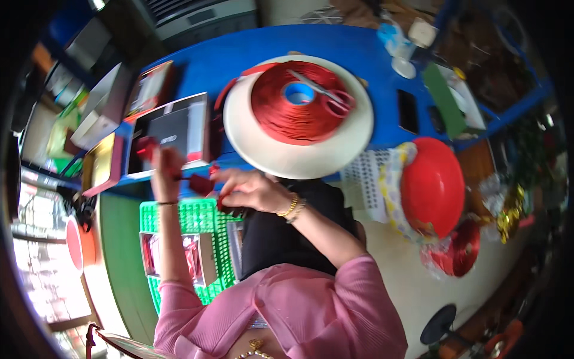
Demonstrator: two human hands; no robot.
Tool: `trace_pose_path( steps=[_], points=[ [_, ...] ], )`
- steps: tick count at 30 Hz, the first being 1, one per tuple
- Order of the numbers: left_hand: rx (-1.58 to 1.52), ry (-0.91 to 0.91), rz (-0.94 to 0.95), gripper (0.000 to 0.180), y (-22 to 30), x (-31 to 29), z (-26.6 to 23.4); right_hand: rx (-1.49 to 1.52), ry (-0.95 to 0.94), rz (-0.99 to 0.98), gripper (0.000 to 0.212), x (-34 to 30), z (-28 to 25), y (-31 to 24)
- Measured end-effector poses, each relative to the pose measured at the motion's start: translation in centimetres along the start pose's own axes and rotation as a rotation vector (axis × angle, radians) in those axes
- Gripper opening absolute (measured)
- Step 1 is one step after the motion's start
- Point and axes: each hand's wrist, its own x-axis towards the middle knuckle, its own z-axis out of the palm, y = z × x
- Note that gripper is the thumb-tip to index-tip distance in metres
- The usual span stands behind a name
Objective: Cutting red ribbon from a roll and tying them into decorative bows for gift boxes.
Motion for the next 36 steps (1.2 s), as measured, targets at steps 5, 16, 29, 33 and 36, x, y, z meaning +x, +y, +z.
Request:
trace_pose_path(
  steps=[5, 16, 29, 33, 36],
  points=[
    [0.085, -0.229, -0.191, 0.066, -5.1, -4.6, 4.1, 0.138, 0.278, -0.070, 0.018, 2.1, -0.9, -0.8],
    [0.044, -0.212, -0.348, 0.025, -1.8, -5.3, 6.8, 0.005, 0.227, -0.185, 0.081, 2.5, -1.5, 3.6],
    [-0.403, -0.128, -0.078, 0.047, 0.2, 0.1, -0.9, 0.087, -0.050, 0.358, 0.013, -3.5, -1.0, 3.0],
    [-0.265, -0.016, -0.266, 0.054, -3.7, -2.3, -0.2, 0.038, 0.081, 0.101, 0.025, -1.5, -1.0, 0.0],
    [-0.042, -0.121, -0.308, 0.068, -6.6, -5.4, 1.8, 0.051, 0.190, -0.032, 0.032, 1.4, -1.0, -0.4]
  ],
)
